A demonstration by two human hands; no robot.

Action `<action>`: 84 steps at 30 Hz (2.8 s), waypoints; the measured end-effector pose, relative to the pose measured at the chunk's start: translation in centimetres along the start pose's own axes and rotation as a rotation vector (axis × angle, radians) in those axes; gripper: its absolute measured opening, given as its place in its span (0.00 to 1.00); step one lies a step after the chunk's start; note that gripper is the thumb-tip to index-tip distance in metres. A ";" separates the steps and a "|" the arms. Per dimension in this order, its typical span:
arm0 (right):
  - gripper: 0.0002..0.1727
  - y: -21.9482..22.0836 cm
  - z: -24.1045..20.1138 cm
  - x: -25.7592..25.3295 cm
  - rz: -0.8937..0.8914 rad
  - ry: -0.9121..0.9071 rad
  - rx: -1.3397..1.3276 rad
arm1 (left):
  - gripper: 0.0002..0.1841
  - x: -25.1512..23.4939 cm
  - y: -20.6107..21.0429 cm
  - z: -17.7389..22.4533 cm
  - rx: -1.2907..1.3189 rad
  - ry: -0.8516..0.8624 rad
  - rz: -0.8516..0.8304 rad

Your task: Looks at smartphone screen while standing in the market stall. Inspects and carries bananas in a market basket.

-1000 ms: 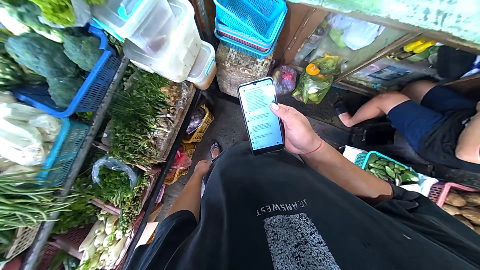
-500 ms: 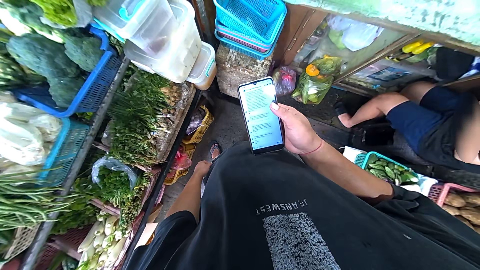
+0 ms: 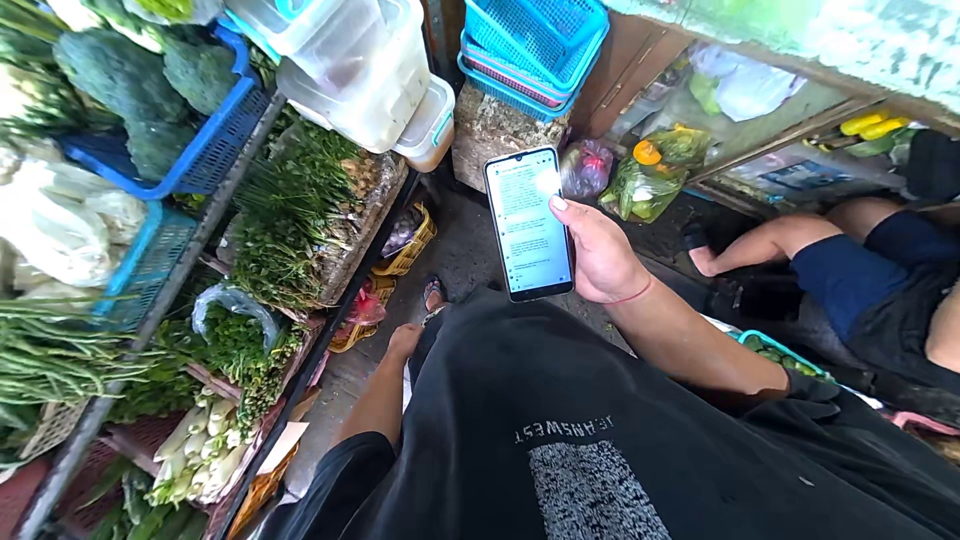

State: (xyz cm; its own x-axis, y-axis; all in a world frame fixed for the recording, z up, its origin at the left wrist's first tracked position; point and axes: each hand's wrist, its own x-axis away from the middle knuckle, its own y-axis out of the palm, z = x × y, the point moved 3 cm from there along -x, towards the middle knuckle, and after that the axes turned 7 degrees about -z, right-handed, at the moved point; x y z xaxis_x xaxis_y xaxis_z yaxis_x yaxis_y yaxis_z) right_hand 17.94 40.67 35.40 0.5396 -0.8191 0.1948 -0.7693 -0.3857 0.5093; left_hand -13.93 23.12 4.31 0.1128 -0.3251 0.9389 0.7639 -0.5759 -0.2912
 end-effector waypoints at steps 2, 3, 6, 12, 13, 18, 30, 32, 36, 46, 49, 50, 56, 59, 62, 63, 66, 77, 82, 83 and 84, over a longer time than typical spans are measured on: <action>0.25 0.2 -0.2 -0.5 -0.008 0.004 -0.001 | 0.26 0.3 0.4 -0.6 0.054 -0.006 0.021; 0.25 0.3 -0.4 -0.6 -0.009 0.002 0.003 | 0.27 0.2 0.6 -0.9 0.083 -0.011 0.029; 0.25 -0.1 -1.0 -0.4 0.009 -0.011 0.011 | 0.32 -0.7 1.2 -1.7 0.136 -0.022 0.059; 0.25 -2.4 -2.3 1.5 0.114 -0.040 -0.009 | 0.36 -3.1 -0.3 1.1 0.005 0.003 0.068; 0.25 -2.9 -2.5 1.9 0.140 -0.049 -0.014 | 0.36 -3.5 -0.9 2.1 0.000 0.024 0.071; 0.25 -6.0 -3.2 2.9 0.259 -0.120 -0.070 | 0.26 -3.6 -3.8 8.7 -0.098 0.120 0.049; 0.23 -14.0 -8.1 1.6 0.690 -0.285 -0.257 | 0.16 -3.7 -14.0 42.5 -0.604 0.665 0.211; 0.23 -15.8 -9.2 0.8 0.771 -0.324 -0.266 | 0.18 -3.0 -15.9 50.8 -0.699 0.814 0.307; 0.22 -18.6 -11.1 -0.8 0.965 -0.387 -0.318 | 0.27 -5.2 -20.3 65.2 -0.924 1.129 0.477; 0.21 -21.2 -12.5 0.1 1.305 -0.620 -0.429 | 0.37 -16.2 -23.1 74.6 -1.274 0.565 0.310; 0.22 -20.6 -12.0 0.9 1.401 -0.693 -0.468 | 0.33 -15.9 -22.2 75.0 -1.447 0.614 0.074; 0.22 -20.3 -11.8 1.2 1.436 -0.696 -0.475 | 0.30 -15.6 -22.0 74.9 -1.520 0.625 0.014; 0.23 -17.6 -11.0 3.4 1.595 -0.740 -0.468 | 0.23 -13.1 -22.7 75.4 -1.674 0.663 0.092; 0.24 -15.6 -10.4 4.9 1.631 -0.770 -0.460 | 0.19 -9.1 -22.6 75.9 -1.710 0.730 0.303; 0.23 -13.0 -9.2 7.2 1.682 -0.825 -0.419 | 0.18 -5.6 -22.3 77.1 -1.668 0.858 0.421; 0.23 -11.9 -8.7 8.1 1.709 -0.830 -0.399 | 0.18 -4.0 -21.9 77.2 -1.645 0.897 0.433; 0.23 -8.5 -6.8 11.0 1.766 -0.886 -0.405 | 0.18 2.0 -19.5 76.5 -1.597 1.011 0.498; 0.14 10.1 5.5 24.1 1.920 -1.138 -0.408 | 0.15 13.4 0.6 59.6 -1.547 1.433 0.210; 0.14 18.5 12.0 28.3 2.070 -1.245 -0.448 | 0.17 13.3 11.3 49.4 -1.710 1.431 -0.129; 0.15 20.2 13.1 29.0 2.100 -1.261 -0.450 | 0.18 13.5 13.4 47.4 -1.782 1.440 -0.173; 0.15 21.7 14.1 29.6 2.139 -1.274 -0.456 | 0.19 14.0 15.5 45.4 -1.848 1.441 -0.210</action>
State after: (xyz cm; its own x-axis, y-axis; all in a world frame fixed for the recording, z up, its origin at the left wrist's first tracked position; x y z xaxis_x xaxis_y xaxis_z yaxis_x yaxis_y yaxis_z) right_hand 12.39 2.12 40.43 -0.9140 0.3668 0.1731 0.4030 0.7726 0.4905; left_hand 28.33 43.66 21.22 -0.8358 0.1595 0.5254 -0.5487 -0.2047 -0.8106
